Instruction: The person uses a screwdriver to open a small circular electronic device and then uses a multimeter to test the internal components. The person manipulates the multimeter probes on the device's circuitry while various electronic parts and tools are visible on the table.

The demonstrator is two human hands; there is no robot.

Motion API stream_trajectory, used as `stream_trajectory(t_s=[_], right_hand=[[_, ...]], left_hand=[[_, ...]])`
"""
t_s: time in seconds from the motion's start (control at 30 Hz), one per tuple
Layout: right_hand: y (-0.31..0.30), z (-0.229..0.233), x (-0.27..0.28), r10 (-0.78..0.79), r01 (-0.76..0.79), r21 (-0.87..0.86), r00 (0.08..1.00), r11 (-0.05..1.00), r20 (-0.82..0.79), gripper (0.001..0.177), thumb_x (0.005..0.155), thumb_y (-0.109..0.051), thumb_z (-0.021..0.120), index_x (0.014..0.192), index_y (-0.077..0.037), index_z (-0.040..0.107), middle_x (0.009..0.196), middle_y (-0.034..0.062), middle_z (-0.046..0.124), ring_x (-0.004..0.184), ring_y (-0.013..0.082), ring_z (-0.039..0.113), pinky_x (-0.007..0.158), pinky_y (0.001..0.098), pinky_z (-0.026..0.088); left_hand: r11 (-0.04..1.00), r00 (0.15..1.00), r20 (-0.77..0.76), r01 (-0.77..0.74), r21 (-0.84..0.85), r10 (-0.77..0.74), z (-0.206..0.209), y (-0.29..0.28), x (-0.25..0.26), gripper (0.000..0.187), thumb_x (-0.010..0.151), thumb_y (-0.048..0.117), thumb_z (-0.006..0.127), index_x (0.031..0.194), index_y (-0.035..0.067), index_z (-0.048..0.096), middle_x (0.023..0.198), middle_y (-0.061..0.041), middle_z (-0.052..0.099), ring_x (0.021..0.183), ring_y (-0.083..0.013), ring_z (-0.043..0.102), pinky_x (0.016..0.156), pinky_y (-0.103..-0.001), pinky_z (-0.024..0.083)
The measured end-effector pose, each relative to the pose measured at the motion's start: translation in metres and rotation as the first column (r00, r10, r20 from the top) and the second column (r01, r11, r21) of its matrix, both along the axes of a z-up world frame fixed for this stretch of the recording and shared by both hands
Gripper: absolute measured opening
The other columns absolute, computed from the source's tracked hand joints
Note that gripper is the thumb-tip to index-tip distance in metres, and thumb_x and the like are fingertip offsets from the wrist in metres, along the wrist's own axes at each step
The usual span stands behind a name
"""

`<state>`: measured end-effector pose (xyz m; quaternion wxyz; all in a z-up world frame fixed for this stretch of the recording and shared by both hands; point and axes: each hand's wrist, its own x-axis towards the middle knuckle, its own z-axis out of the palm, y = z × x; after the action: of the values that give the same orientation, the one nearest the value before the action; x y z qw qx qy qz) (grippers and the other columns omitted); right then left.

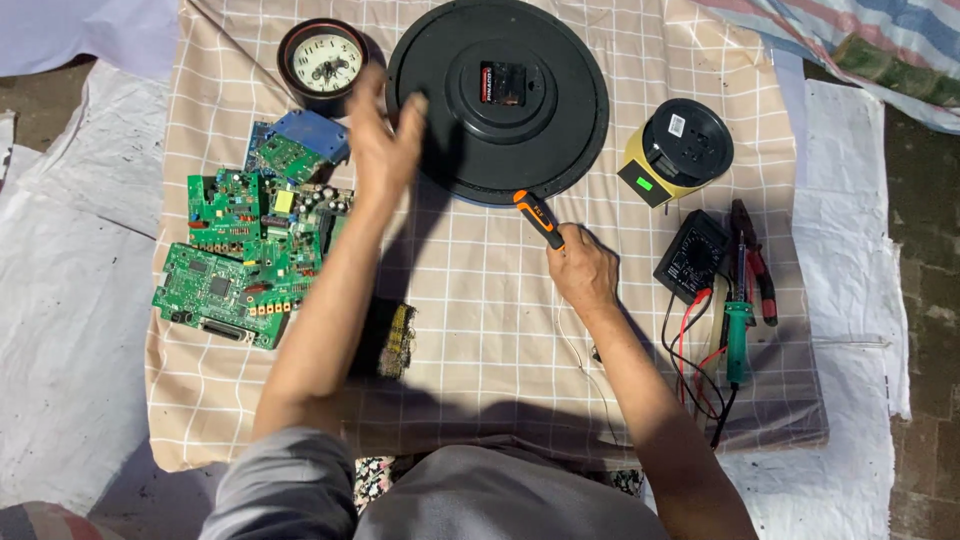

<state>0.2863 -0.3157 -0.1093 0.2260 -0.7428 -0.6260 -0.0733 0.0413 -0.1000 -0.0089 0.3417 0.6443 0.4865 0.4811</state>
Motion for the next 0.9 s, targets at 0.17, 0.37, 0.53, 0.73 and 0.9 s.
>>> stream_trajectory(t_s=[0.17, 0.37, 0.53, 0.73, 0.9], right_hand=[[0.003, -0.008, 0.003, -0.04, 0.022, 0.181, 0.994, 0.983, 0.097, 0.009, 0.088, -0.028, 0.069, 0.095, -0.025, 0.066, 0.069, 0.0035, 0.065, 0.059, 0.0316, 0.07, 0.054, 0.0464, 0.059], [0.002, -0.002, 0.001, -0.018, 0.006, 0.18, 0.998, 0.984, 0.067, 0.011, 0.088, -0.025, 0.07, 0.098, -0.021, 0.066, 0.072, 0.0075, 0.066, 0.062, 0.0341, 0.071, 0.054, 0.0501, 0.059], [0.002, -0.008, 0.004, -0.004, -0.012, 0.186, 0.996, 0.982, 0.084, 0.01, 0.09, -0.026, 0.068, 0.098, -0.021, 0.066, 0.071, 0.0072, 0.065, 0.063, 0.0325, 0.071, 0.055, 0.0484, 0.059], [0.0, -0.004, 0.0, -0.025, 0.023, 0.053, 0.999, 0.998, 0.045, 0.015, 0.096, -0.026, 0.065, 0.098, -0.013, 0.059, 0.078, 0.0141, 0.068, 0.068, 0.0443, 0.065, 0.055, 0.0593, 0.048], [0.0, -0.006, 0.003, -0.021, 0.02, 0.052, 1.0, 0.998, 0.015, 0.017, 0.095, -0.025, 0.066, 0.099, -0.011, 0.058, 0.079, 0.0145, 0.068, 0.067, 0.0449, 0.064, 0.053, 0.0596, 0.046]], left_hand=[[0.979, 0.986, 0.164, 0.018, -0.203, 0.016, -0.103, -0.024, -0.003, 0.057, 0.096, 0.023, 0.078, 0.143, 0.001, 0.053, 0.12, -0.031, 0.067, 0.11, -0.0473, 0.07, 0.09, -0.051, 0.06], [0.886, 0.955, 0.26, -0.006, -0.464, 0.142, -0.184, 0.028, -0.012, 0.054, 0.091, 0.031, 0.08, 0.132, 0.0, 0.063, 0.103, -0.02, 0.074, 0.092, -0.0271, 0.074, 0.077, -0.043, 0.061], [0.901, 0.972, 0.119, -0.139, -0.411, 0.204, -0.21, 0.076, 0.016, 0.047, 0.083, 0.036, 0.082, 0.117, 0.003, 0.075, 0.093, -0.019, 0.077, 0.088, -0.0305, 0.077, 0.075, -0.045, 0.059], [0.805, 0.931, -0.227, -0.361, -0.47, 0.285, -0.159, 0.076, 0.021, 0.074, 0.075, 0.055, 0.07, 0.135, 0.011, 0.065, 0.133, -0.019, 0.069, 0.126, -0.0375, 0.063, 0.106, -0.043, 0.047], [0.769, 0.955, -0.121, -0.289, -0.57, 0.269, -0.115, 0.051, 0.018, 0.031, 0.077, 0.039, 0.077, 0.084, 0.01, 0.071, 0.09, -0.01, 0.078, 0.083, -0.0251, 0.074, 0.077, -0.039, 0.052]])
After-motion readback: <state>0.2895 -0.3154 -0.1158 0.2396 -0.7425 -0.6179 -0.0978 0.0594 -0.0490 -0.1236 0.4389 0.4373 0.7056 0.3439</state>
